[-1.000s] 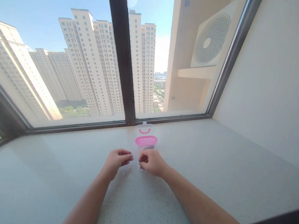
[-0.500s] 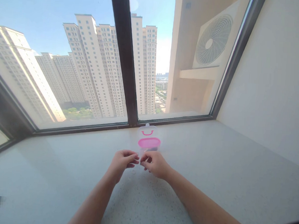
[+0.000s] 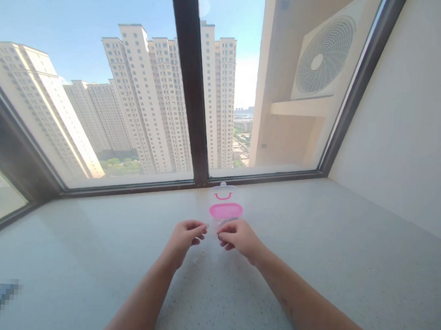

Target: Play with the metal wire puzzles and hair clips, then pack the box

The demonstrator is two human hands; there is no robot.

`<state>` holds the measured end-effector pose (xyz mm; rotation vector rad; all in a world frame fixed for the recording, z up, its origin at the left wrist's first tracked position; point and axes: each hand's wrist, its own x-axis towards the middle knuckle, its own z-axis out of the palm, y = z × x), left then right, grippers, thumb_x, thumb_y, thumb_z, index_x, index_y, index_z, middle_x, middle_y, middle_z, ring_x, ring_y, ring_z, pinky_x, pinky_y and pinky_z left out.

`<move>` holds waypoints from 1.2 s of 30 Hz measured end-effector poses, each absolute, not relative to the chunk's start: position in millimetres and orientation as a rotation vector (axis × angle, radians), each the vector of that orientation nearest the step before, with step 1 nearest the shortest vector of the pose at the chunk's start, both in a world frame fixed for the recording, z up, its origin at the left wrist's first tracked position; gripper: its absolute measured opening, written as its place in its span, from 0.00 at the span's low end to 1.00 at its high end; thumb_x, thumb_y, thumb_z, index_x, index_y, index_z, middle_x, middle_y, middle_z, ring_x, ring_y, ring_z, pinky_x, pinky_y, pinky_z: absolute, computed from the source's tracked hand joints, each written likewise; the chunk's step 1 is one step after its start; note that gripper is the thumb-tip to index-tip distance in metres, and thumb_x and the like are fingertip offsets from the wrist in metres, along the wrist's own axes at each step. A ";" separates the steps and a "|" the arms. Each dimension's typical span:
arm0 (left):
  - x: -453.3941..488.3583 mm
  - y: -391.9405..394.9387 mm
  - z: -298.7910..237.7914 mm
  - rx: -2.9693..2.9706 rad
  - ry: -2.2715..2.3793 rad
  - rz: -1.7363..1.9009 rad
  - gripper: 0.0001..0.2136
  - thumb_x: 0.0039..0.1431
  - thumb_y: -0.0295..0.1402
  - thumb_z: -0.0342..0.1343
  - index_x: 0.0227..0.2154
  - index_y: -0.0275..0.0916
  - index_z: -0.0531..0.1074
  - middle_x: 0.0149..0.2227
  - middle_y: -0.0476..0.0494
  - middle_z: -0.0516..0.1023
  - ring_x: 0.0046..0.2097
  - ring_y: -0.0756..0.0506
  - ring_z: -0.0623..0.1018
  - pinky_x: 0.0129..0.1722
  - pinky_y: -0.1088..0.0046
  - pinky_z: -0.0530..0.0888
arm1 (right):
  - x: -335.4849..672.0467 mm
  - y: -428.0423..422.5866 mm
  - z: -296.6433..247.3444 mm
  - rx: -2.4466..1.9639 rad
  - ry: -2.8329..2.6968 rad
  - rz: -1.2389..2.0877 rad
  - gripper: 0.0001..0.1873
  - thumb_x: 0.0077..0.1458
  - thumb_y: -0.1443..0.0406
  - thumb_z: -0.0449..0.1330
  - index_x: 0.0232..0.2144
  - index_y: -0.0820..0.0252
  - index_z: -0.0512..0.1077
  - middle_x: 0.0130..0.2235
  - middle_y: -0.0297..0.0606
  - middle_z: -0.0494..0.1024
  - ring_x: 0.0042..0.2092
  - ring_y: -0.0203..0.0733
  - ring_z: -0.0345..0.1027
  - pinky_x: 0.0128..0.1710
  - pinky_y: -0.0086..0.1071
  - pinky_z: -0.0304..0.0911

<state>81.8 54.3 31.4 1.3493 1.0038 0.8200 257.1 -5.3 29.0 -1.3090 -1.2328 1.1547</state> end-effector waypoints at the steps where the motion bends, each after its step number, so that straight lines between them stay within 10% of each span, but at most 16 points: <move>1: 81.5 54.7 31.2 1.347 1.010 0.824 0.13 0.43 0.40 0.62 0.27 0.34 0.75 0.27 0.43 0.76 0.28 0.51 0.71 0.26 0.78 0.65 | 257.0 -5.1 29.3 -1.299 -1.206 1.157 0.07 0.42 0.67 0.59 0.26 0.66 0.74 0.23 0.36 0.73 0.25 0.35 0.69 0.22 0.25 0.65; 36: 82.3 56.0 32.4 1.417 0.927 0.763 0.12 0.43 0.36 0.62 0.30 0.34 0.78 0.27 0.42 0.77 0.27 0.51 0.70 0.28 0.75 0.65 | 249.2 -6.7 25.7 -1.200 -1.310 1.074 0.08 0.45 0.63 0.59 0.27 0.64 0.70 0.25 0.35 0.73 0.25 0.34 0.68 0.19 0.24 0.60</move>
